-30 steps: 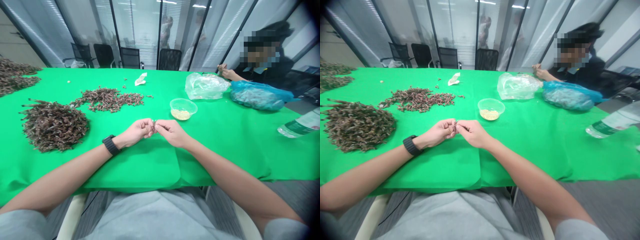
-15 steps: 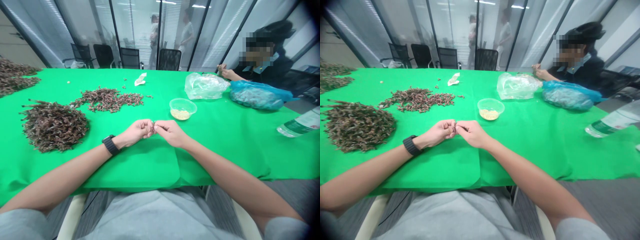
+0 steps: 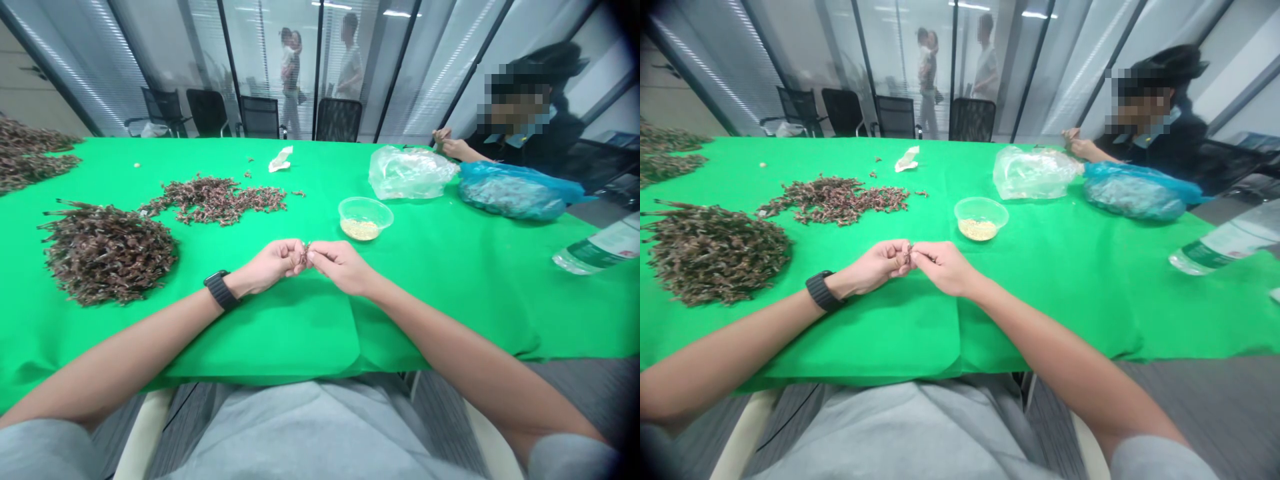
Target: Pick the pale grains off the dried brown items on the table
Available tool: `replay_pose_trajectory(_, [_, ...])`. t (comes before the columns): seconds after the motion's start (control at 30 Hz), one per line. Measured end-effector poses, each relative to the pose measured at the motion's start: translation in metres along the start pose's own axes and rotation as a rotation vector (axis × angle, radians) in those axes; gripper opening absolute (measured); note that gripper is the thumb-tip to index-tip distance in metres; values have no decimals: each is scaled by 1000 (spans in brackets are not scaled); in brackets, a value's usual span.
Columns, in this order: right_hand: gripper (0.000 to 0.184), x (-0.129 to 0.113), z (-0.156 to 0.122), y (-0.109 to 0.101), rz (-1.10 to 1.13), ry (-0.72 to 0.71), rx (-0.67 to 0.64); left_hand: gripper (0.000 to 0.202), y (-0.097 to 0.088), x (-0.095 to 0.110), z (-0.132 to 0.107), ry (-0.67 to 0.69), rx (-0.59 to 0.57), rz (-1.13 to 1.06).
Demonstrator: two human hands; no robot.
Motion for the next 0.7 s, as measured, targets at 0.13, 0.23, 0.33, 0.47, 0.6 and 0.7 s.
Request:
replay_pose_trajectory(0.13, [33, 0, 0, 0, -8, 11, -6, 33, 0, -1, 0, 3, -8, 0])
replay_pose_trajectory(0.23, [33, 0, 0, 1, -9, 18, 1, 32, -1, -1, -1, 6, -15, 0])
replay_pose_trajectory(0.33, [33, 0, 0, 2, -4, 26, 6, 30, -1, -1, -1, -1, -17, 3])
replay_pose_trajectory(0.47, [32, 1, 0, 3, 8, 33, 11, 29, -2, -2, -1, 4, -12, 14])
replay_pose_trajectory(0.6, [31, 1, 1, 4, 4, 24, 14, 29, -3, -3, 0, 14, -4, 49])
replay_pose_trajectory(0.7, [30, 1, 1, 4, 9, 24, 15, 29, -3, -3, 0, 20, -8, 80])
Point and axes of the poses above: each hand's wrist, its own z-axis towards the middle knuckle, its own y-axis out of the palm, x = y × z, the point moved 1 cm from there along z, towards the middle knuckle, and after that the axes turned 2 degrees about z, right-handed, at the moved point
